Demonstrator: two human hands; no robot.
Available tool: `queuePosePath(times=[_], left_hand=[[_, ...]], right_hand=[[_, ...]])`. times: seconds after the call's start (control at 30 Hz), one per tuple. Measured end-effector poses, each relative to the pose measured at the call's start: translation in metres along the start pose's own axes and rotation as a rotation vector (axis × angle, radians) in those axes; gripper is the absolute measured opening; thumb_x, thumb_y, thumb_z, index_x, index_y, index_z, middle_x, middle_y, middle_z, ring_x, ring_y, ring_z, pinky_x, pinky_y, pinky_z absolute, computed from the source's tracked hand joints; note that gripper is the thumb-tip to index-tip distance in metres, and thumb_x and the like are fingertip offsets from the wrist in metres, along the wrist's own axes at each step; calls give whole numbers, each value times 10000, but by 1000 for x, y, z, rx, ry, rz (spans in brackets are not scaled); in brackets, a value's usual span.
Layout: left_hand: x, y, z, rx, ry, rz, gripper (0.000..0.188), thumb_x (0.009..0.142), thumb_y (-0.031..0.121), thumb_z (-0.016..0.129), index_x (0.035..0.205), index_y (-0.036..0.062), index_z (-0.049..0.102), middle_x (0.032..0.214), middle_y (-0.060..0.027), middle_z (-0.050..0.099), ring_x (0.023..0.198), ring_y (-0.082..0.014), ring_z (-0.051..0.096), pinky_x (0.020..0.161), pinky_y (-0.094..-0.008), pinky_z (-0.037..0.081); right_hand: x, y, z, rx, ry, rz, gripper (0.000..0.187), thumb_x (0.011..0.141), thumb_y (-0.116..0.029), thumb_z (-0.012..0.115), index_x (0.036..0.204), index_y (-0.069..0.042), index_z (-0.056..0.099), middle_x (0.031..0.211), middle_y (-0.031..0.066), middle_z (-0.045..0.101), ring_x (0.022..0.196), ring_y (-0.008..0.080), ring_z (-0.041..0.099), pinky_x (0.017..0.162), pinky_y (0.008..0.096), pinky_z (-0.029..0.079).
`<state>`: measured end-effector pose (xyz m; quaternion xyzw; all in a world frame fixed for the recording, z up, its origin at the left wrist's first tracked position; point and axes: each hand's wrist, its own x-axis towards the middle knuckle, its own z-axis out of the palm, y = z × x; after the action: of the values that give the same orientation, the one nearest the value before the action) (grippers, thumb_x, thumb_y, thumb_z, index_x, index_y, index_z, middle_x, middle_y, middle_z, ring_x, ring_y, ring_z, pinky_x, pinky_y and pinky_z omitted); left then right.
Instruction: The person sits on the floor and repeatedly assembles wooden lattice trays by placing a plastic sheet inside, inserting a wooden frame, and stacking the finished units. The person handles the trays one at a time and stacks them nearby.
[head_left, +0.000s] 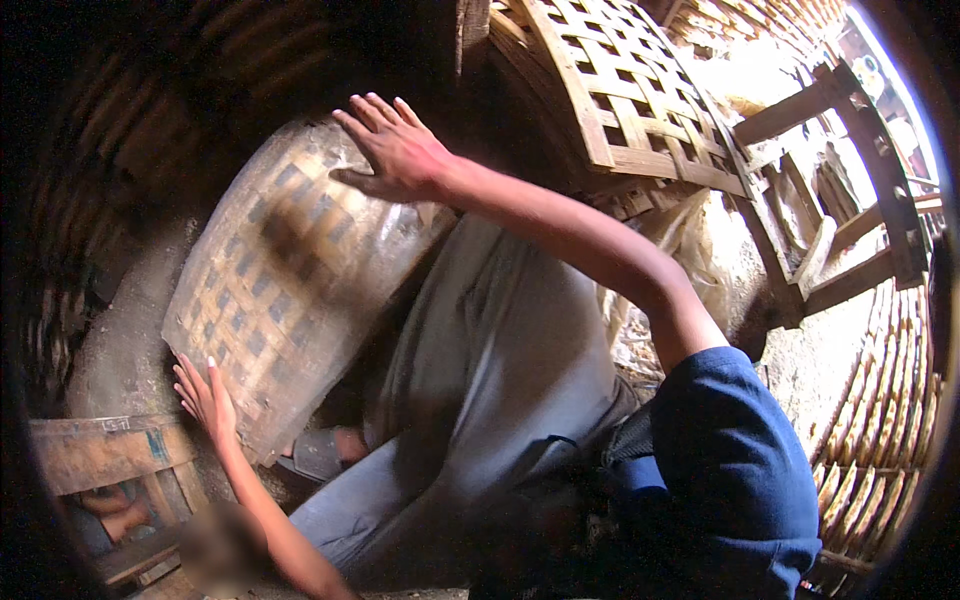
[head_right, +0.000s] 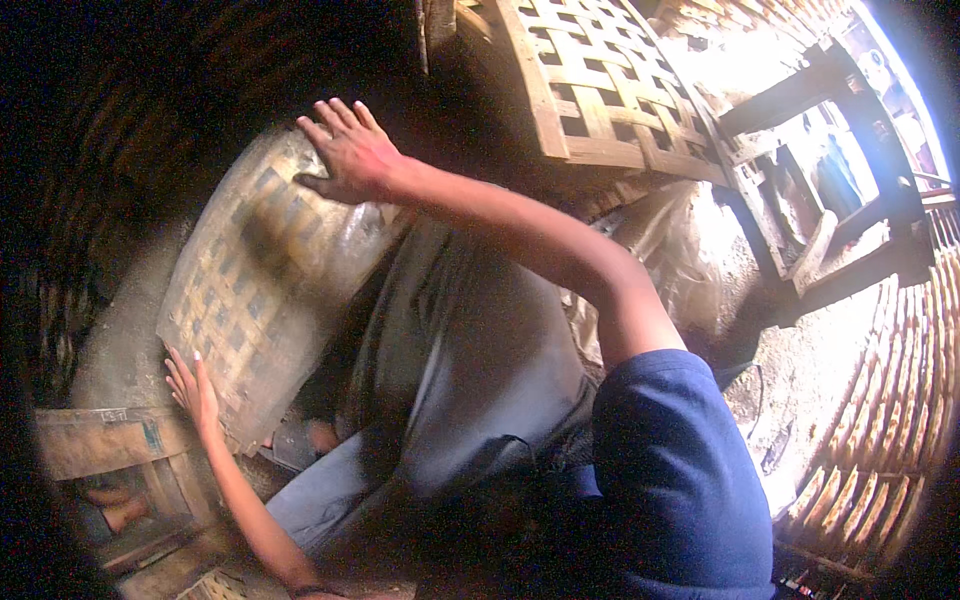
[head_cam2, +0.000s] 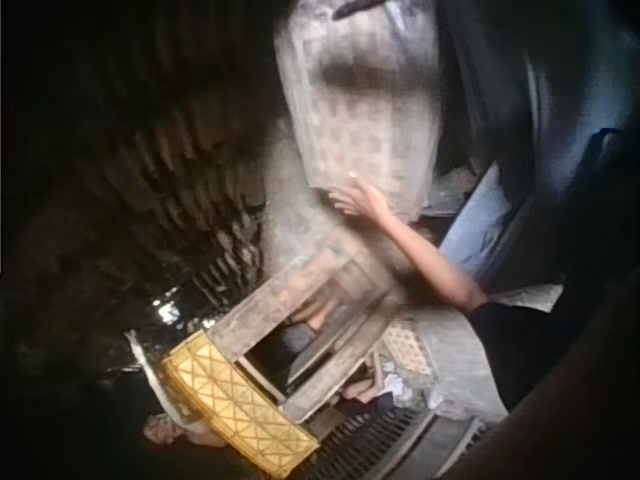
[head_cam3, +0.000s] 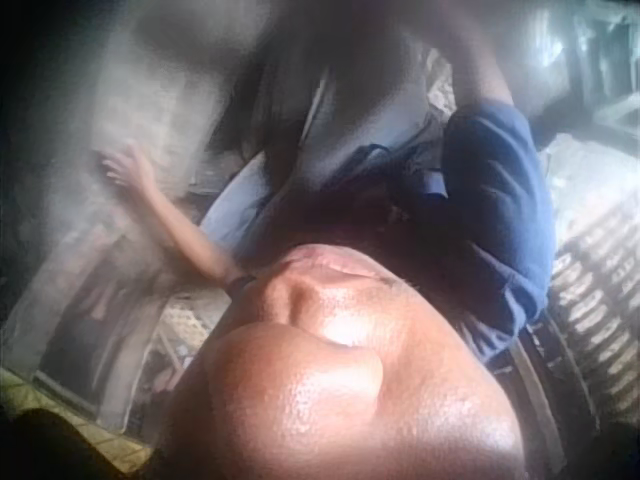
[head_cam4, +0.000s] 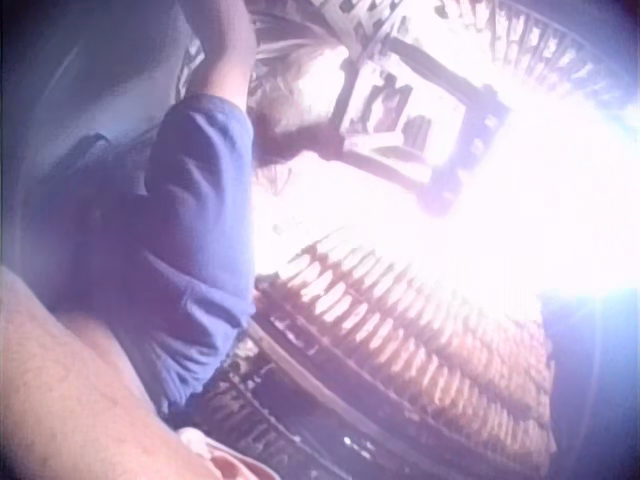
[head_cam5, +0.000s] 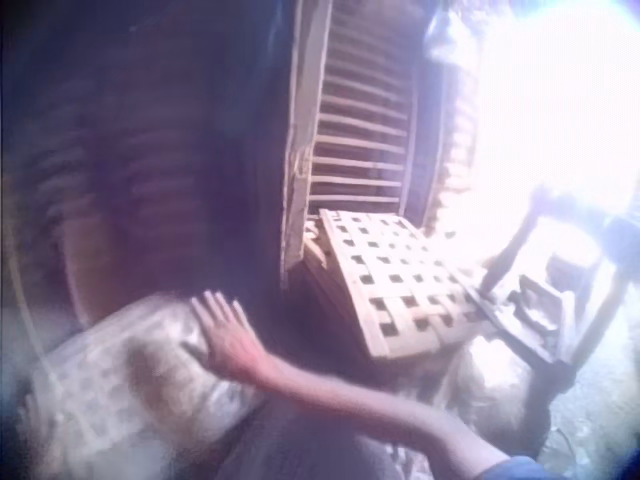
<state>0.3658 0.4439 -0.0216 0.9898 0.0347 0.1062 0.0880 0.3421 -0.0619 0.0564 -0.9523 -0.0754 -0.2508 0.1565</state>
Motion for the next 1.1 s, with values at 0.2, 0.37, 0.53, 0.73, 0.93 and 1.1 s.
queuePosePath(times=[0.2,0.37,0.53,0.73,0.93,1.1], left_hand=[[-9,9,18,-43,155,127,723,1003,617,381,1598,245,210,1654,-129,183,1510,-390,173,1201,-583,127],[-9,18,24,-10,290,272,699,1010,583,409,1591,236,238,1643,-134,217,1501,-380,211,1190,-596,152],[-18,21,25,-20,314,322,684,1012,554,433,1581,215,267,1628,-164,242,1489,-384,243,1178,-603,182],[-32,50,2,-52,327,293,682,1001,493,504,1572,187,289,1622,-150,264,1490,-374,248,1183,-593,187],[-38,31,-5,-184,387,198,654,1007,421,537,1572,204,288,1616,-135,280,1499,-335,242,1196,-588,145],[-37,28,-9,-184,426,243,598,1032,445,468,1560,210,314,1574,-114,343,1465,-317,310,1207,-576,147]], right_hand=[[-119,-16,-133,-188,144,-13,820,813,-449,745,1495,-155,398,1546,191,355,1451,369,316,1198,591,177],[-201,47,-192,-452,260,172,773,817,-385,774,1471,-150,435,1524,167,407,1419,363,367,1166,560,263],[-259,101,-204,-518,168,156,738,783,-303,813,1416,-101,494,1403,150,536,1306,351,496,1083,485,390],[-220,99,-234,-364,82,251,604,777,-261,839,1270,-52,559,1010,136,673,948,316,665,843,430,514],[-203,97,-261,-381,-50,298,451,830,-260,767,1198,-111,552,882,116,692,825,306,688,746,428,531],[-185,105,-299,-600,236,99,427,794,-44,686,1210,-120,625,833,127,659,703,330,630,666,430,509]])
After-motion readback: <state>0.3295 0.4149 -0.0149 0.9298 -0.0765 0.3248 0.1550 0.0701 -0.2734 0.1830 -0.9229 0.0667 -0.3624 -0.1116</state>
